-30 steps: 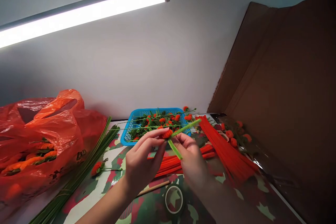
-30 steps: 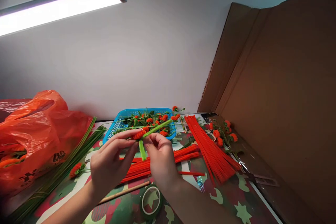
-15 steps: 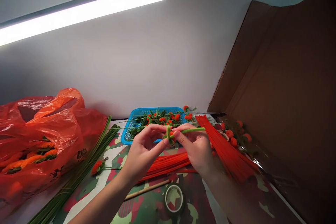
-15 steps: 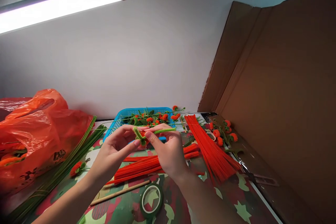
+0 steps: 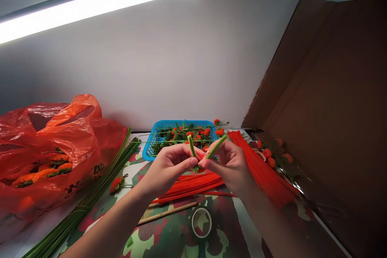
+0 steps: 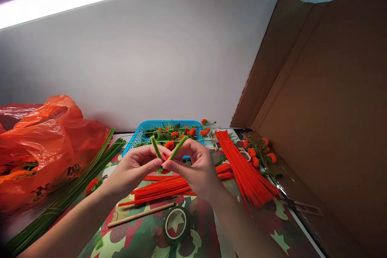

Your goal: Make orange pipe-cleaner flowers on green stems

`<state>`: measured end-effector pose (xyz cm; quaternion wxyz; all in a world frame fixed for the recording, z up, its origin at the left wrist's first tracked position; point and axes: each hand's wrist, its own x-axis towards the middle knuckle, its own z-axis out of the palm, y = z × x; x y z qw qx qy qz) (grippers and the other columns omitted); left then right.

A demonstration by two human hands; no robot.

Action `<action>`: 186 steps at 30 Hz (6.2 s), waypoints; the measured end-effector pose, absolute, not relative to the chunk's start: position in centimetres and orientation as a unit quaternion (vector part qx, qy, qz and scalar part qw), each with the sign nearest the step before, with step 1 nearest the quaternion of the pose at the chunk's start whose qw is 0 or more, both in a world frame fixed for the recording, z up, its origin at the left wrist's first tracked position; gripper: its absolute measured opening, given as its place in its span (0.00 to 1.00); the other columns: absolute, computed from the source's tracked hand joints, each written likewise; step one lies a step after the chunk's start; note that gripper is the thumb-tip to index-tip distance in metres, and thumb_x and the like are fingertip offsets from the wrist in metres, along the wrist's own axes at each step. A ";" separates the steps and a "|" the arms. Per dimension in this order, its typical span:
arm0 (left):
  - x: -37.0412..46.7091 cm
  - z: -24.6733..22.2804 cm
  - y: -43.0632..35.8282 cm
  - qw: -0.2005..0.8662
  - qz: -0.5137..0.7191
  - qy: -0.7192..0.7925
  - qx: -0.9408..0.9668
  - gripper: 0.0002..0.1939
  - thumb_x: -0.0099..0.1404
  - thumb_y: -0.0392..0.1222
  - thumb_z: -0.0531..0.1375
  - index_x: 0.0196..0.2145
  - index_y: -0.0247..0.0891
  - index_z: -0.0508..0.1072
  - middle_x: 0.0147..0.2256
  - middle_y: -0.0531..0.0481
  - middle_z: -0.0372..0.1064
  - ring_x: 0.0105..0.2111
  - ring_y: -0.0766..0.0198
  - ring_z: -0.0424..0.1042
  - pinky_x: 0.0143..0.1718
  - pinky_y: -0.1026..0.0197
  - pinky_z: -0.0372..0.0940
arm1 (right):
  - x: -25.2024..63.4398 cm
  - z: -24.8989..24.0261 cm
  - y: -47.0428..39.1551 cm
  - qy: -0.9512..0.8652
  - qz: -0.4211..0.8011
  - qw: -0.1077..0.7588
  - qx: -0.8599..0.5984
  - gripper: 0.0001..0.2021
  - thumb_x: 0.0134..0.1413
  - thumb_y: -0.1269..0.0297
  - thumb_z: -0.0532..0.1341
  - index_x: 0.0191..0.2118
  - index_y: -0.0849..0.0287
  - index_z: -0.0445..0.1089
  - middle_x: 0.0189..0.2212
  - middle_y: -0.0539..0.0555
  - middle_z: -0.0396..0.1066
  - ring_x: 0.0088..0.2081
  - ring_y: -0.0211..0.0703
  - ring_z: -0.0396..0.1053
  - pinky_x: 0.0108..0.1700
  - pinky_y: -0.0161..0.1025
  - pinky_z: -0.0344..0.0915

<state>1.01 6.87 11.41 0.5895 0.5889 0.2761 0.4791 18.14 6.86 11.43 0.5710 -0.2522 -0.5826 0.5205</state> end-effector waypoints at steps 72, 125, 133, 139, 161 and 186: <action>2.0 11.5 6.4 0.670 0.504 0.360 0.409 0.12 0.51 0.42 0.69 0.21 0.34 0.71 0.23 0.54 0.69 0.28 0.67 0.71 0.40 0.61 0.70 | 19.5 12.5 7.2 -0.812 0.000 0.511 -0.280 0.07 0.52 0.73 0.63 0.35 0.52 0.74 0.33 0.51 0.71 0.36 0.42 0.62 0.41 0.43 0.59; 1.7 11.1 6.2 0.604 0.557 0.287 0.491 0.12 0.55 0.38 0.67 0.39 0.40 0.77 0.37 0.49 0.75 0.34 0.66 0.73 0.32 0.70 0.70 | 18.6 11.2 6.7 -0.806 -0.033 0.555 -0.201 0.10 0.55 0.75 0.59 0.40 0.55 0.71 0.32 0.52 0.73 0.35 0.41 0.68 0.38 0.43 0.63; 0.4 12.0 6.7 0.575 0.493 0.348 0.553 0.14 0.51 0.36 0.69 0.38 0.41 0.79 0.37 0.48 0.77 0.35 0.60 0.76 0.37 0.62 0.74 | 18.8 11.2 6.5 -0.787 0.067 0.584 -0.187 0.13 0.54 0.79 0.56 0.41 0.54 0.68 0.35 0.53 0.74 0.38 0.43 0.71 0.40 0.45 0.68; 1.2 11.9 6.3 0.540 0.552 0.325 0.546 0.08 0.49 0.35 0.71 0.30 0.37 0.78 0.34 0.47 0.78 0.35 0.58 0.77 0.37 0.61 0.74 | 18.1 10.2 6.5 -0.737 0.130 0.629 -0.210 0.11 0.54 0.78 0.59 0.39 0.55 0.69 0.33 0.53 0.73 0.38 0.43 0.71 0.39 0.43 0.69; 1.0 13.3 5.6 0.534 0.521 0.359 0.562 0.09 0.57 0.43 0.66 0.35 0.37 0.78 0.35 0.45 0.78 0.30 0.60 0.75 0.30 0.62 0.72 | 18.0 11.5 5.9 -0.745 0.224 0.572 -0.260 0.02 0.55 0.67 0.62 0.33 0.54 0.72 0.35 0.52 0.63 0.40 0.41 0.65 0.43 0.42 0.64; 2.1 13.1 4.6 0.451 0.541 0.396 0.589 0.07 0.58 0.41 0.64 0.34 0.39 0.80 0.29 0.50 0.76 0.27 0.63 0.73 0.30 0.65 0.71 | 16.0 10.7 4.1 -0.655 0.086 0.667 -0.345 0.10 0.49 0.76 0.64 0.35 0.53 0.72 0.29 0.50 0.74 0.32 0.43 0.71 0.37 0.45 0.66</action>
